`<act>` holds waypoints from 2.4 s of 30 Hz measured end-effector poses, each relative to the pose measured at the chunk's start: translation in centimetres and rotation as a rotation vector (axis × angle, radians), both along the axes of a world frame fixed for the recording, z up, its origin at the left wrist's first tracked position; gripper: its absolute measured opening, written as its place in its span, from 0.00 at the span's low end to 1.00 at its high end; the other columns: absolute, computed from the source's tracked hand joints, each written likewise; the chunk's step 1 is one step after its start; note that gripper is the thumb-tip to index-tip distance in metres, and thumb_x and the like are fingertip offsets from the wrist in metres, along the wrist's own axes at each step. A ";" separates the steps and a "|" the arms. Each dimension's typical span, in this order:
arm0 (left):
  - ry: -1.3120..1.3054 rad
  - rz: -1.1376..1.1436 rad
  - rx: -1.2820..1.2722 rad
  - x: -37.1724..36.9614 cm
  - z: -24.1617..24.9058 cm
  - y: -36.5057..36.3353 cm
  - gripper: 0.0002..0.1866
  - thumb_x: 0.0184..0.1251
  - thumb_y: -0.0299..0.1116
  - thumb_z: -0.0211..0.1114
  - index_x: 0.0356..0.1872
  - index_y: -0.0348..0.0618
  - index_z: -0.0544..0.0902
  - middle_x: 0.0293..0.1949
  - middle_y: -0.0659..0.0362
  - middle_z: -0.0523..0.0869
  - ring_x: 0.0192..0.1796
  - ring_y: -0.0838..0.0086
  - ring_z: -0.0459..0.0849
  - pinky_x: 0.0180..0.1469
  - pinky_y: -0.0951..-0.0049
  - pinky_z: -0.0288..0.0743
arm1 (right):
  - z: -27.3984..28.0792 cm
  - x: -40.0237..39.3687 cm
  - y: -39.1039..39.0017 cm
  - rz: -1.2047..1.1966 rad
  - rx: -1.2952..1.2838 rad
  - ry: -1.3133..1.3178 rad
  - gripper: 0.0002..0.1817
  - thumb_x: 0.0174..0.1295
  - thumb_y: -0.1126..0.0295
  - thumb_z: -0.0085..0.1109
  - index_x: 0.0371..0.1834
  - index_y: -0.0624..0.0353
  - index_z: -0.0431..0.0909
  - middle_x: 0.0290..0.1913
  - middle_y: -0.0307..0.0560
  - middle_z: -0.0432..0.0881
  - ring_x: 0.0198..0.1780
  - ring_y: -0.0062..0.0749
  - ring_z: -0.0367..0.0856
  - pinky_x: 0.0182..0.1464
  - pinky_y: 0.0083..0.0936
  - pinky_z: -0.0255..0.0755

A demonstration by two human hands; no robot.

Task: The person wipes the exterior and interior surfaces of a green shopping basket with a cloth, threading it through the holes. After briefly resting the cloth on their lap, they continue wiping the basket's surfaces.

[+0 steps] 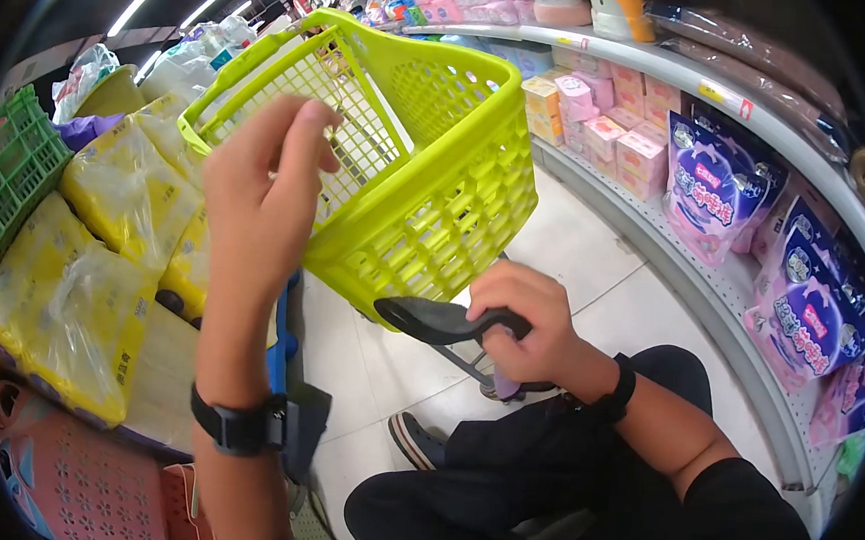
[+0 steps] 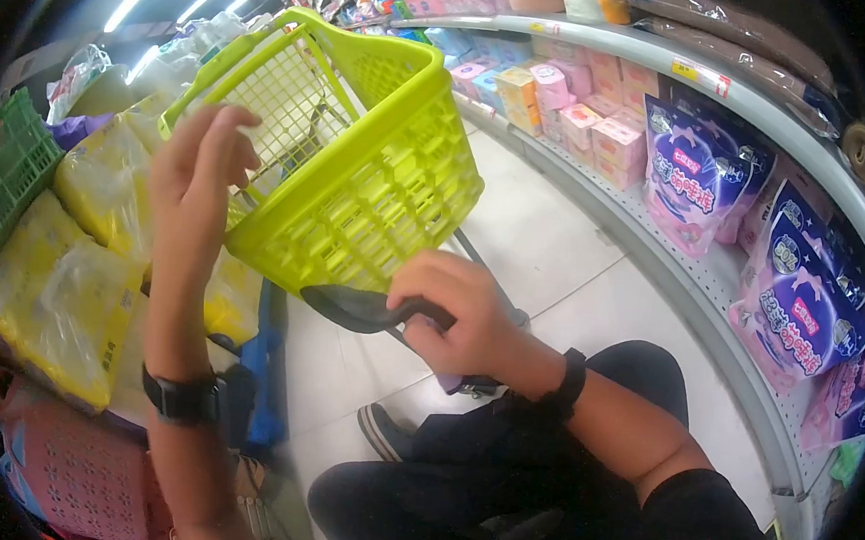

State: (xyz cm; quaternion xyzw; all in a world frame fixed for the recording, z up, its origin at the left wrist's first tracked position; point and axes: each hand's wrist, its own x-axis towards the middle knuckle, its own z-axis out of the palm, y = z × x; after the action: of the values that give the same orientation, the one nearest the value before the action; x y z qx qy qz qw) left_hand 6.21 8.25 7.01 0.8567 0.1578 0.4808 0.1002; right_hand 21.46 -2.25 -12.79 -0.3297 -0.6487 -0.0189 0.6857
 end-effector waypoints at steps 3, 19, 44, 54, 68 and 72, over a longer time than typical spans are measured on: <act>0.144 0.104 0.222 -1.8 -2.0 -0.7 0.15 0.78 0.34 0.55 0.37 0.36 0.86 0.28 0.58 0.86 0.34 0.75 0.82 0.40 0.72 0.72 | -0.1 -0.3 0.2 0.154 -0.070 0.119 0.14 0.52 0.84 0.55 0.42 0.61 0.79 0.40 0.48 0.82 0.41 0.39 0.84 0.46 0.30 0.79; -0.142 0.206 0.252 -5.1 -10.5 -2.5 0.27 0.68 0.24 0.61 0.69 0.34 0.74 0.69 0.44 0.75 0.78 0.40 0.65 0.78 0.48 0.57 | 3.1 -1.8 0.3 -0.207 0.046 -0.021 0.23 0.49 0.77 0.81 0.49 0.60 0.81 0.50 0.51 0.84 0.50 0.40 0.85 0.52 0.28 0.79; 0.995 -0.024 -0.329 1.8 4.6 -1.4 0.12 0.75 0.30 0.60 0.48 0.34 0.88 0.37 0.50 0.91 0.40 0.67 0.90 0.46 0.68 0.81 | 3.9 -1.7 -1.1 -0.436 0.240 -0.058 0.19 0.44 0.76 0.80 0.42 0.55 0.87 0.44 0.42 0.82 0.37 0.35 0.85 0.36 0.27 0.80; 1.499 -0.358 -0.598 4.4 4.6 1.7 0.18 0.62 0.29 0.73 0.52 0.36 0.87 0.44 0.57 0.92 0.45 0.78 0.87 0.50 0.72 0.80 | 4.1 -1.2 -0.9 -0.355 0.158 0.019 0.16 0.48 0.76 0.80 0.40 0.55 0.88 0.43 0.42 0.80 0.37 0.32 0.83 0.35 0.26 0.79; 0.772 0.042 -0.312 2.3 2.7 -0.2 0.06 0.59 0.24 0.69 0.36 0.32 0.87 0.31 0.52 0.91 0.35 0.69 0.90 0.41 0.68 0.82 | 3.5 -3.4 -1.3 -0.316 0.212 0.079 0.23 0.50 0.77 0.80 0.50 0.63 0.83 0.47 0.50 0.80 0.42 0.38 0.86 0.42 0.29 0.83; 0.717 0.078 -0.144 2.1 2.4 -0.5 0.07 0.56 0.24 0.68 0.35 0.32 0.88 0.30 0.48 0.89 0.33 0.64 0.89 0.41 0.66 0.81 | 2.9 -4.3 -2.2 -0.309 0.103 0.099 0.24 0.50 0.78 0.79 0.51 0.63 0.82 0.48 0.52 0.82 0.43 0.43 0.86 0.47 0.31 0.83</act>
State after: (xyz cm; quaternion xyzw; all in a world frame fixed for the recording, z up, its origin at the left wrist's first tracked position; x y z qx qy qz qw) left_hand 8.31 7.75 9.42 0.9548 0.2488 0.1413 0.0804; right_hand 17.13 -4.46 -9.94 -0.3906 -0.5539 -0.1411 0.7216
